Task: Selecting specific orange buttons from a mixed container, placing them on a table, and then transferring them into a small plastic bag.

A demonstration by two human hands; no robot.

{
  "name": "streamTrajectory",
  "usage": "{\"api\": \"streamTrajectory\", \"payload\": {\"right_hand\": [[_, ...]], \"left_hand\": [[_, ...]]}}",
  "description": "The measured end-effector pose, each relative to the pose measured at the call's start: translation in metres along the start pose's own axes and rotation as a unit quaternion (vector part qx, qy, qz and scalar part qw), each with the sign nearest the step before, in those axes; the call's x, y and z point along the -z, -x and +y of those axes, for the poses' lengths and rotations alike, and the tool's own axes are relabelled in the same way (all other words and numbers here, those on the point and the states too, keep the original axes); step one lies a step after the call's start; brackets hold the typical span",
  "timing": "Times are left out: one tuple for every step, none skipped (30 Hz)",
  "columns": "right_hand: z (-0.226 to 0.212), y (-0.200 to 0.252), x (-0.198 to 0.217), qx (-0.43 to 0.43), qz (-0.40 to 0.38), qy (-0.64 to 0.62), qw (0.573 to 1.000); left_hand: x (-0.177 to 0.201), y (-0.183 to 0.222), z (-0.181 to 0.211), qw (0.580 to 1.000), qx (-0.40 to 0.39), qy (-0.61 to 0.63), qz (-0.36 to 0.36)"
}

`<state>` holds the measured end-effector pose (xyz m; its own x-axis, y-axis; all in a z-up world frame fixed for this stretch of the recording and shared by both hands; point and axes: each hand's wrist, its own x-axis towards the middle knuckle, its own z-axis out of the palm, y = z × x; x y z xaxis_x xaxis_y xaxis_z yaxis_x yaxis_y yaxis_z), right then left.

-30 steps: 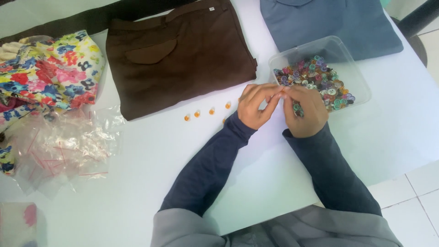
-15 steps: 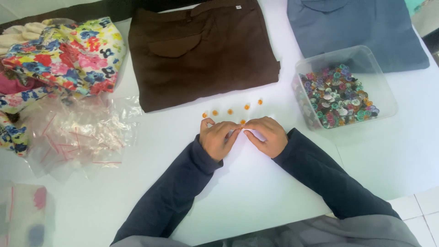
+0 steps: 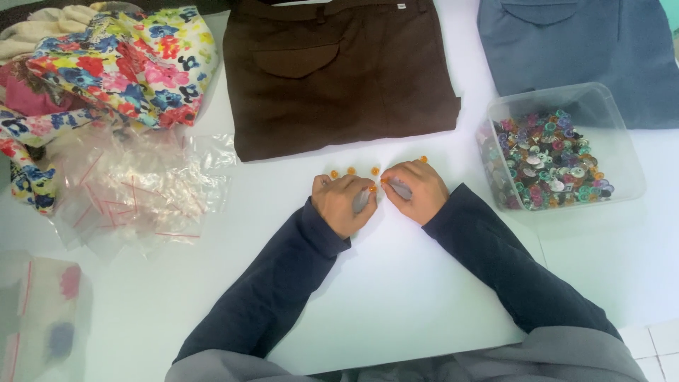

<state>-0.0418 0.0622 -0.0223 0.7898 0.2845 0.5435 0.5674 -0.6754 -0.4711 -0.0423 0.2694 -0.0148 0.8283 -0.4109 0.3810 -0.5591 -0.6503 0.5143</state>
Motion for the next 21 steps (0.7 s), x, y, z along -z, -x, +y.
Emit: {"api": "streamTrajectory", "payload": {"right_hand": [[0.002,-0.001,-0.001,0.000,0.000,-0.001,1.000],[0.003,-0.001,-0.001,-0.003,-0.004,-0.011,1.000],[0.005,-0.001,-0.002,-0.007,-0.010,-0.020,1.000],[0.007,0.002,-0.004,-0.007,-0.009,-0.021,1.000],[0.009,0.005,-0.006,-0.012,-0.010,-0.024,1.000],[0.012,0.009,-0.008,-0.017,-0.011,-0.028,0.999],[0.012,0.011,-0.008,-0.018,-0.011,-0.029,0.999],[0.012,0.013,-0.007,-0.016,-0.017,-0.028,0.999],[0.013,0.014,-0.006,-0.013,-0.022,-0.027,0.999],[0.013,0.015,-0.006,-0.013,-0.022,-0.027,0.999],[0.014,0.016,-0.005,-0.015,-0.023,-0.026,0.999],[0.014,0.018,-0.005,-0.017,-0.023,-0.025,0.999],[0.015,0.017,-0.004,-0.017,-0.023,-0.025,0.999],[0.015,0.017,-0.003,-0.010,-0.027,-0.023,0.999],[0.016,0.018,-0.002,-0.004,-0.032,-0.022,0.999],[0.015,0.017,-0.003,-0.004,-0.033,-0.022,0.999],[0.014,0.017,-0.003,-0.001,-0.031,-0.020,0.999],[0.013,0.017,-0.003,0.002,-0.029,-0.018,0.999],[0.014,0.018,-0.003,0.002,-0.029,-0.018,0.999],[0.015,0.019,-0.003,0.004,-0.032,-0.018,0.999],[0.016,0.019,-0.004,0.008,-0.036,-0.018,0.999]], "left_hand": [[0.002,-0.001,0.002,1.000,0.000,-0.001,0.000],[0.004,-0.001,0.003,1.000,-0.003,-0.011,-0.002],[0.005,-0.001,0.005,1.000,-0.006,-0.021,-0.003],[0.001,0.000,0.002,1.000,-0.006,-0.021,-0.004],[-0.003,0.001,-0.001,1.000,-0.004,-0.027,-0.009],[-0.007,0.001,-0.004,0.999,-0.002,-0.032,-0.014],[-0.009,0.002,-0.006,0.999,-0.001,-0.032,-0.015],[-0.012,0.004,-0.008,0.999,0.003,-0.037,-0.010],[-0.015,0.004,-0.010,0.999,0.007,-0.041,-0.004],[-0.014,0.004,-0.009,0.999,0.007,-0.041,-0.003],[-0.013,0.005,-0.009,0.999,0.010,-0.041,0.000],[-0.012,0.005,-0.008,0.999,0.013,-0.041,0.003],[-0.013,0.006,-0.009,0.999,0.013,-0.041,0.003],[-0.014,0.006,-0.009,0.999,0.016,-0.052,0.001],[-0.014,0.006,-0.010,0.998,0.019,-0.064,-0.002],[-0.016,0.007,-0.011,0.998,0.019,-0.064,-0.002],[-0.017,0.007,-0.012,0.997,0.018,-0.068,0.001],[-0.019,0.008,-0.014,0.997,0.017,-0.072,0.005],[-0.019,0.008,-0.013,0.997,0.017,-0.072,0.005],[-0.018,0.007,-0.013,0.997,0.019,-0.072,-0.001],[-0.018,0.007,-0.012,0.997,0.021,-0.073,-0.007]]}}
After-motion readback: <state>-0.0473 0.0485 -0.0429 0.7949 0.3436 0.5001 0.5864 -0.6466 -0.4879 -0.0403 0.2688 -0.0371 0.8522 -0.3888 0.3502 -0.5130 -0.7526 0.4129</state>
